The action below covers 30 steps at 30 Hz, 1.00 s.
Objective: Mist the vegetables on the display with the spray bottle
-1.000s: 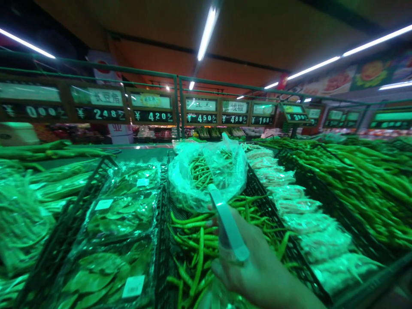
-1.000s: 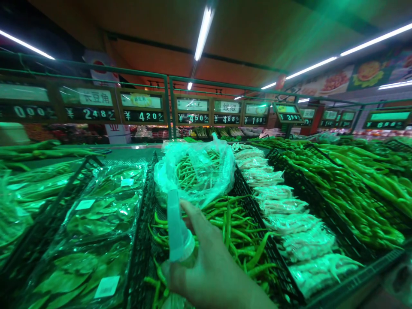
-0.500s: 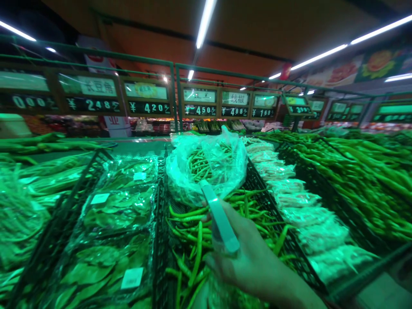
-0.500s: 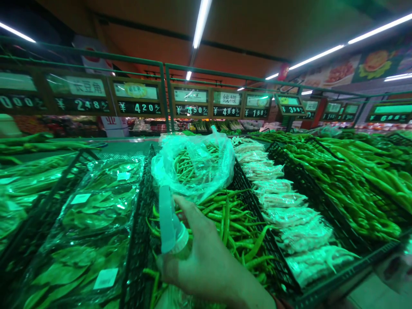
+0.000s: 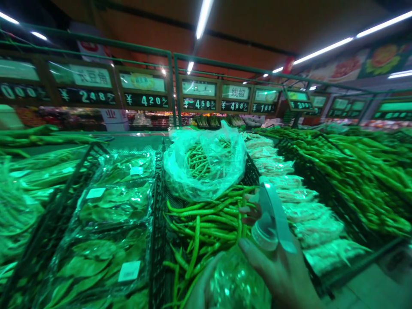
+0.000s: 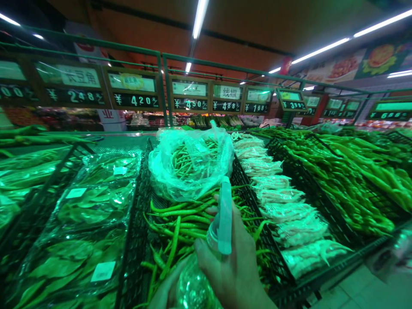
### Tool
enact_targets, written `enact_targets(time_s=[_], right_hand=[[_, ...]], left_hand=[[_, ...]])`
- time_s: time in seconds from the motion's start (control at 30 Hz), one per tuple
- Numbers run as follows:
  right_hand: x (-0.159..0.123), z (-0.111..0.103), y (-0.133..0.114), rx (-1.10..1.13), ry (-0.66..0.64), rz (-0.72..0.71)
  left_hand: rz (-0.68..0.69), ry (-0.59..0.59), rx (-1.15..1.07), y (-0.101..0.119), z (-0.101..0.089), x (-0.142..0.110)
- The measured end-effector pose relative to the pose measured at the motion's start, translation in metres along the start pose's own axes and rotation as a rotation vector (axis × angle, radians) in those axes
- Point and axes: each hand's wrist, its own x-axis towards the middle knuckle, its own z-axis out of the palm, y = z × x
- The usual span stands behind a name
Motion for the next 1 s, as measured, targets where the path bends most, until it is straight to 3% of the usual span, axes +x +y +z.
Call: enact_targets(time_s=[0.27,0.43,0.53,0.77,1.0], right_hand=[[-0.009,-0.012,0.011,0.005,0.108,0.018],[-0.015,-0.014,0.011,-0.004,0.153,-0.027],[-0.018,-0.018,0.017,-0.009,0.183,-0.063],[-0.018,-0.039,0.035,-0.202,0.063,-0.275],[-0.023,-0.046,0.041,-0.247,0.088,-0.266]], left_hand=[[-0.090,-0.014,-0.003,-0.008,-0.001,0.011],[0.025,-0.023,0.080,-0.018,-0.007,0.005],[0.031,-0.050,0.080,-0.017,-0.001,0.005],[-0.051,-0.069,0.005,-0.003,0.023,0.006],[-0.037,-0.040,0.147,-0.008,0.014,0.006]])
